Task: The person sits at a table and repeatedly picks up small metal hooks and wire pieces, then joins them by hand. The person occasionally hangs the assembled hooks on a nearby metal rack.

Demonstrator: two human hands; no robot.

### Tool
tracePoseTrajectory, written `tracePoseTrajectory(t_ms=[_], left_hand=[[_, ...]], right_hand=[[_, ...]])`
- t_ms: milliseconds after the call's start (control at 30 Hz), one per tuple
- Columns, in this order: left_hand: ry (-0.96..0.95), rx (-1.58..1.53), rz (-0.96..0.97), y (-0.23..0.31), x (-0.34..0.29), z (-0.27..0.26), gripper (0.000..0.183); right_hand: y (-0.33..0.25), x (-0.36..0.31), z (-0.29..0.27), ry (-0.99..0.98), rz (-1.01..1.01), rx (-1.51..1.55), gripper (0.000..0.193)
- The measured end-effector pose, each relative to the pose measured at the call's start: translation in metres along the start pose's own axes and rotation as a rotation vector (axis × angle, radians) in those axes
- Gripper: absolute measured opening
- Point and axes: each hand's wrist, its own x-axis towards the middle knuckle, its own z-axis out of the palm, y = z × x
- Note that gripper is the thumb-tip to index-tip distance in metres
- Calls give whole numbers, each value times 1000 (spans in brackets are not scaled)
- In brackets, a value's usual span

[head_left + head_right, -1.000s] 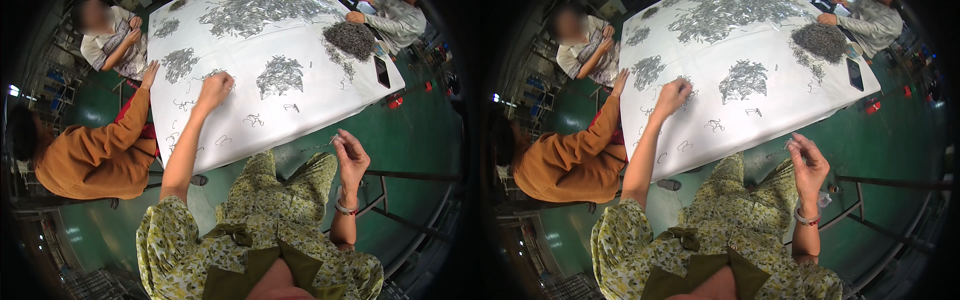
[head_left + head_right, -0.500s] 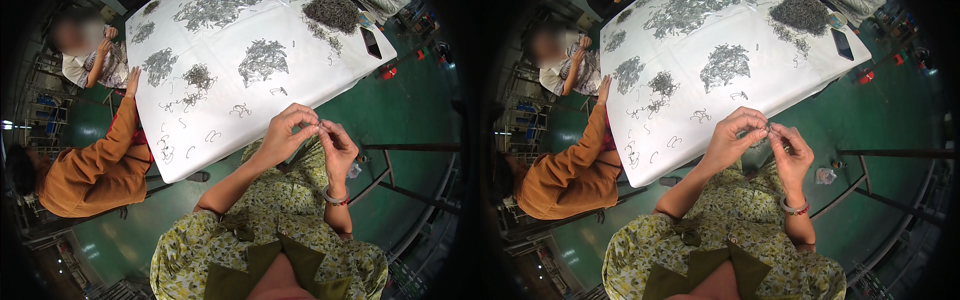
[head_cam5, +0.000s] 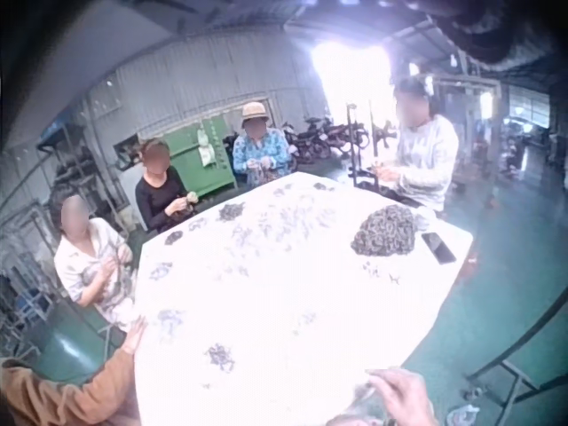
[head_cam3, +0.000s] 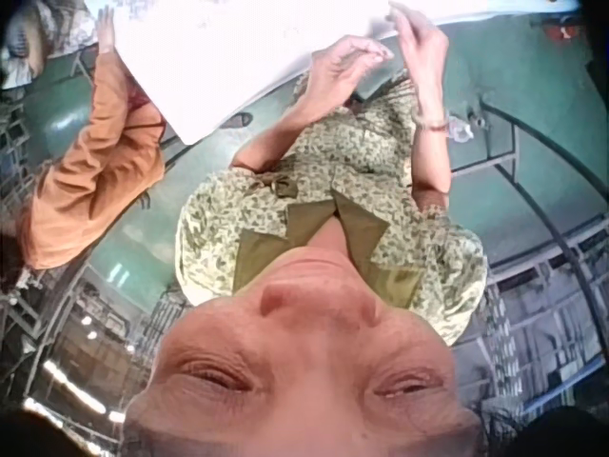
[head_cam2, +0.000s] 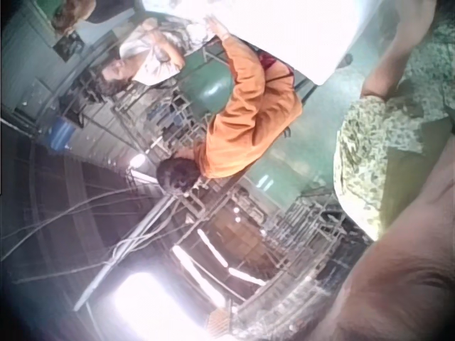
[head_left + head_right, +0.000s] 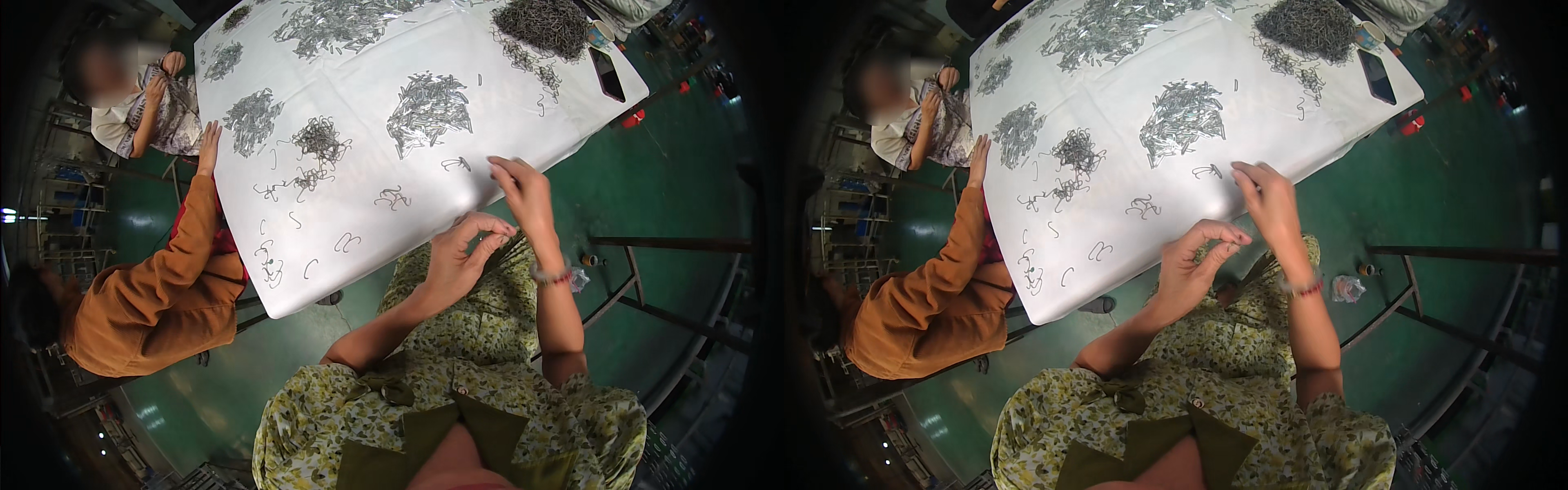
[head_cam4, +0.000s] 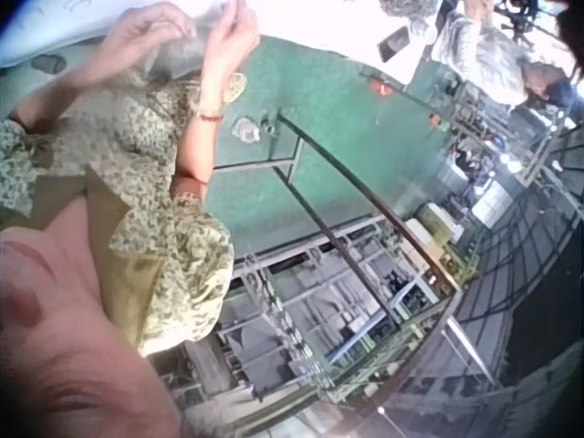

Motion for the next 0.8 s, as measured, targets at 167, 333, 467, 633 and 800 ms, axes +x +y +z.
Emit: tracePoseTrajectory(t_ms=[167, 333, 467, 633, 800], left_hand=[[12, 38, -27, -11, 0, 4, 6], [34, 109, -28, -8, 3, 0, 7], [51, 137, -1, -10, 3, 2, 7], [119, 30, -8, -7, 7, 1, 10], [144, -125, -60, -11, 18, 8, 12]], right_hand=[[60, 42, 64, -132, -169, -336, 10], [65, 52, 69, -176, -140, -307, 7], [58, 50, 48, -126, 34, -30, 11], [-19, -2, -19, -7, 248, 457, 22], [-48, -53, -57, -41, 43, 613, 8]])
